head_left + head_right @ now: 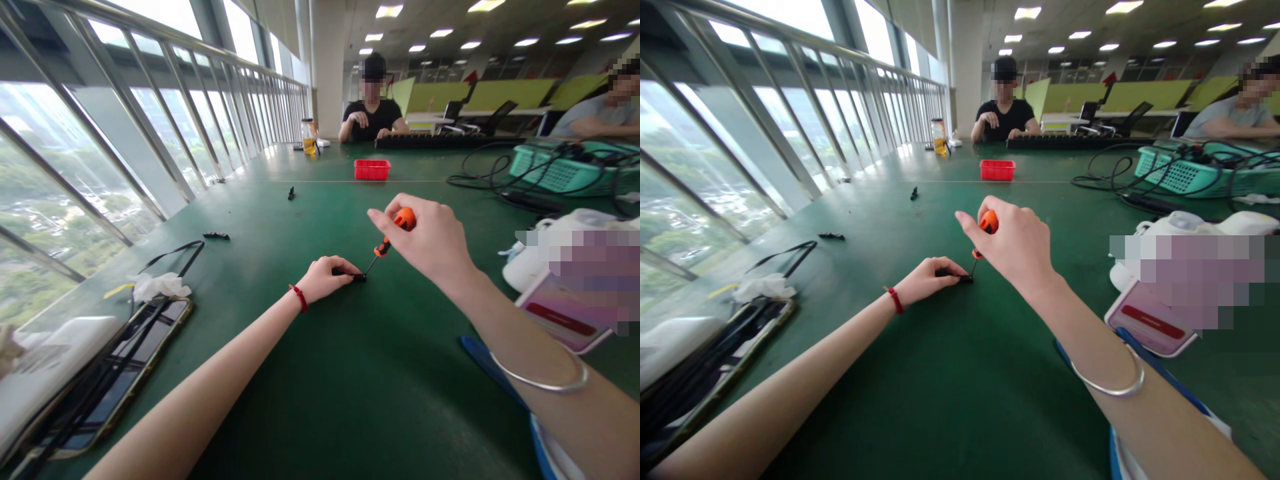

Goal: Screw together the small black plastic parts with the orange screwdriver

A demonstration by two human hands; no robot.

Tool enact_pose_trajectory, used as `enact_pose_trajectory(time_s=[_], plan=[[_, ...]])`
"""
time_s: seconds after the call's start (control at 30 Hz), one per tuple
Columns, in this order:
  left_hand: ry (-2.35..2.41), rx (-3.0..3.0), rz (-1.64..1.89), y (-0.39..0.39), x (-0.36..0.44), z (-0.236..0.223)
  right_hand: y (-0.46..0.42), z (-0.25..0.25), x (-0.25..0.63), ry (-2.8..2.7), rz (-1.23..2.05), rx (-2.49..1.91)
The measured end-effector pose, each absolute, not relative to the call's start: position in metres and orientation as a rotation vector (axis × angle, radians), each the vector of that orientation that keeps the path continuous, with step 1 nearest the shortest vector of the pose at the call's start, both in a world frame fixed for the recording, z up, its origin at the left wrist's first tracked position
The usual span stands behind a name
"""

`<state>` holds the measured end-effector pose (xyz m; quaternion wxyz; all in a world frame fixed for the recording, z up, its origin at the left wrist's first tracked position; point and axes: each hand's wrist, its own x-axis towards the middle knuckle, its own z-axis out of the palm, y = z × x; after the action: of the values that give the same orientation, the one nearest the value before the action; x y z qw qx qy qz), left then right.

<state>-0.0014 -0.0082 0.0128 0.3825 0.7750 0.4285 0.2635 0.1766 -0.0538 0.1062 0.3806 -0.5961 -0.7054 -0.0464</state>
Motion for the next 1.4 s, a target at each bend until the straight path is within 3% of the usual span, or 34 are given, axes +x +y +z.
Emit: enact_pose_trajectory(time_s=[1.4], plan=[[0.969, 2.024, 0.631, -0.0067, -0.0050, 0.0194, -0.0519, 0.1050, 0.1765, -1.861, 0.106, -1.397]])
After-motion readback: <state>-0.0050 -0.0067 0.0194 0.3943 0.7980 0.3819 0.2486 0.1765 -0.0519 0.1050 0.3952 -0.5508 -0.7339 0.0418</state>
